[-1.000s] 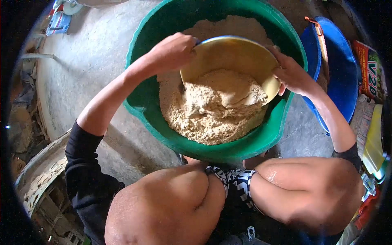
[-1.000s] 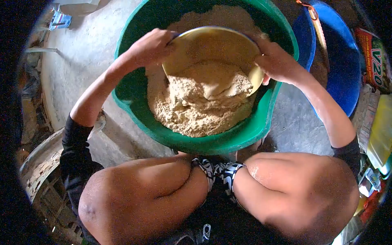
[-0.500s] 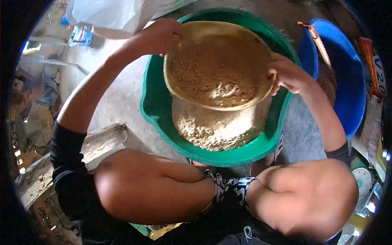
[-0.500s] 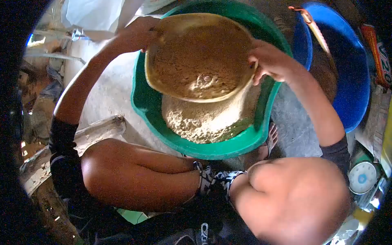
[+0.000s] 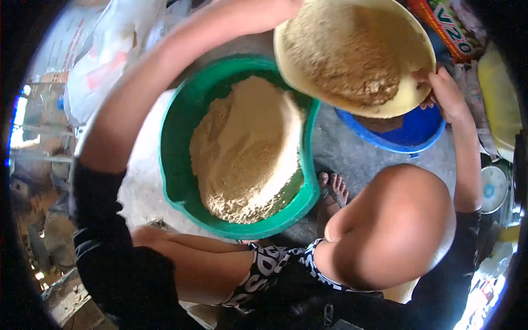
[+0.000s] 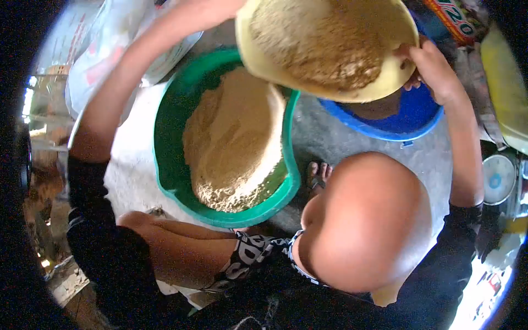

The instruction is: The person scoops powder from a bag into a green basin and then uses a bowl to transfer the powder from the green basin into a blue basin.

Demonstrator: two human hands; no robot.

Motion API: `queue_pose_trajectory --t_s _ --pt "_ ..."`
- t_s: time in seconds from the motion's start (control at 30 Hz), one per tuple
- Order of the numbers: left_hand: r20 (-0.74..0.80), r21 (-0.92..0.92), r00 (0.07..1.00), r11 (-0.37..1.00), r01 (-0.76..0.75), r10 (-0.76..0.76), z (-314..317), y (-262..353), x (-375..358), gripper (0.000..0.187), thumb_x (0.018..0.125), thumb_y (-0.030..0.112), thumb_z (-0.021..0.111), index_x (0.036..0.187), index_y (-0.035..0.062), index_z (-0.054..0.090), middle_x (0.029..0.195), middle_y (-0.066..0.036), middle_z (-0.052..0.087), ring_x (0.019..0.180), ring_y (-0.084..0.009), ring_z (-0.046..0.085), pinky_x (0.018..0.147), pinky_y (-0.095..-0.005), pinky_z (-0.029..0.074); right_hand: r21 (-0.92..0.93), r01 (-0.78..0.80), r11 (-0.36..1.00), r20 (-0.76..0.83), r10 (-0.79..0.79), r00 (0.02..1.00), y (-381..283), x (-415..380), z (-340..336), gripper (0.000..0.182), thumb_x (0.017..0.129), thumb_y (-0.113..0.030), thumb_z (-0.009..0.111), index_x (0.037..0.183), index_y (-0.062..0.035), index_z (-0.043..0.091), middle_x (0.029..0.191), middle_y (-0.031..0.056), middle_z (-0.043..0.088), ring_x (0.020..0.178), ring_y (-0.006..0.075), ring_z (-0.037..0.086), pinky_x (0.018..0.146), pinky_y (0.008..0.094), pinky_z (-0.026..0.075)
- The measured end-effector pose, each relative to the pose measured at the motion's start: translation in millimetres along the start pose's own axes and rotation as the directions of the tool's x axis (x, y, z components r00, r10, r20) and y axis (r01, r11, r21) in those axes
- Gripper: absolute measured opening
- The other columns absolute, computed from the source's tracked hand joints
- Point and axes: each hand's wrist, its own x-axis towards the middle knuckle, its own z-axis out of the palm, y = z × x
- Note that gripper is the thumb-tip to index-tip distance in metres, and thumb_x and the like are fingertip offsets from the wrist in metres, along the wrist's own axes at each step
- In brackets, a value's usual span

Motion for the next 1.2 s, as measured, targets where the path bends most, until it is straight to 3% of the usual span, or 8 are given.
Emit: queue_pose_trajectory --t_s 0.17,0.27,0.37,0.5,0.7,1.03,1.17,1.2 --pt "0.079 0.034 0.995 0.997 -0.065 0.063 64.9 56.9 57.9 0.024 0.085 0.008 0.052 0.103 -0.0074 0.053 0.066 -0.017 0.059 0.06 -0.0285 0.062 0.053 -0.0393 0.051 -0.329 0.064 0.942 -0.242 -0.15 0.959 58.3 -5.2 -61.7 0.031 0.087 -0.016 0.05 0.099 0.0122 0.052 0.078 0.0198 0.061 0.055 0.0239 0.063 0.045 0.0342 0.05" --pt "0.222 0.045 0.973 0.996 -0.073 0.062 109.9 78.3 58.9 0.054 0.081 0.004 0.059 0.126 -0.0112 0.033 0.071 -0.018 0.06 0.062 -0.0281 0.063 0.055 -0.0378 0.055 -0.569 0.103 0.816 -0.351 -0.354 0.867 101.5 -8.9 -62.5 0.046 0.085 -0.01 0.049 0.127 0.0074 0.041 0.104 0.0343 0.057 0.094 0.0485 0.058 0.083 0.0471 0.049" --pt "0.192 0.003 0.978 0.997 -0.082 0.08 156.0 87.8 39.9 0.041 0.08 0.001 0.055 0.113 -0.0124 0.035 0.068 -0.022 0.059 0.056 -0.0308 0.064 0.046 -0.0397 0.054 -0.781 0.408 0.473 -0.144 -0.772 0.62 132.3 -14.1 -50.5 0.061 0.082 0.0 0.046 0.14 -0.0025 0.029 0.124 0.0344 0.046 0.106 0.0491 0.051 0.087 0.0507 0.046" --pt "0.144 -0.031 0.987 0.997 -0.068 0.072 179.5 88.0 9.3 0.061 0.077 0.0 0.054 0.131 -0.0098 0.027 0.09 -0.031 0.059 0.066 -0.0407 0.064 0.057 -0.0446 0.055 -0.7 0.247 0.67 -0.249 -0.552 0.796 141.9 -28.9 -20.4 0.07 0.079 0.007 0.045 0.144 -0.0112 0.025 0.137 0.0236 0.04 0.113 0.047 0.049 0.089 0.0493 0.048" --pt "0.056 0.013 0.995 0.996 -0.083 0.082 184.6 80.9 -4.2 0.063 0.078 -0.001 0.052 0.135 -0.0045 0.027 0.096 -0.027 0.055 0.07 -0.0414 0.063 0.056 -0.0447 0.054 -0.734 0.252 0.631 -0.272 -0.613 0.742 143.4 -29.0 -3.6 0.084 0.071 0.013 0.051 0.145 -0.0122 0.022 0.142 0.0178 0.035 0.119 0.0432 0.047 0.09 0.0469 0.05" --pt "-0.45 0.322 0.835 0.93 -0.18 0.318 99.9 89.6 22.4 0.058 0.082 0.012 0.054 0.136 0.0093 0.033 0.088 -0.021 0.057 0.069 -0.0321 0.064 0.051 -0.0387 0.054 -0.92 0.283 0.27 -0.191 -0.942 0.276 73.3 -31.8 -47.7 0.067 0.084 -0.01 0.064 0.14 -0.0025 0.029 0.138 0.0226 0.04 0.124 0.043 0.043 0.097 0.0467 0.043" --pt "-0.326 0.352 0.908 0.925 -0.143 0.265 25.4 80.8 -0.9 0.06 0.082 0.013 0.052 0.137 0.0076 0.03 0.088 -0.022 0.058 0.062 -0.0315 0.064 0.046 -0.039 0.052 -0.849 0.461 0.258 -0.209 -0.965 0.157 27.0 -23.0 -44.2 0.067 0.077 -0.003 0.068 0.136 0.002 0.037 0.134 0.0228 0.046 0.122 0.0393 0.046 0.102 0.0421 0.038" --pt "-0.358 0.344 0.906 0.934 -0.095 0.224 9.1 76.0 -10.7 0.041 0.079 0.01 0.054 0.119 0.0028 0.053 0.075 -0.018 0.06 0.058 -0.0279 0.063 0.046 -0.0377 0.051 -0.814 0.525 0.248 -0.202 -0.969 0.145 2.2 -22.4 -31.3 0.065 0.079 -0.001 0.066 0.137 -0.0012 0.037 0.134 0.0215 0.047 0.123 0.0358 0.047 0.102 0.0414 0.039"
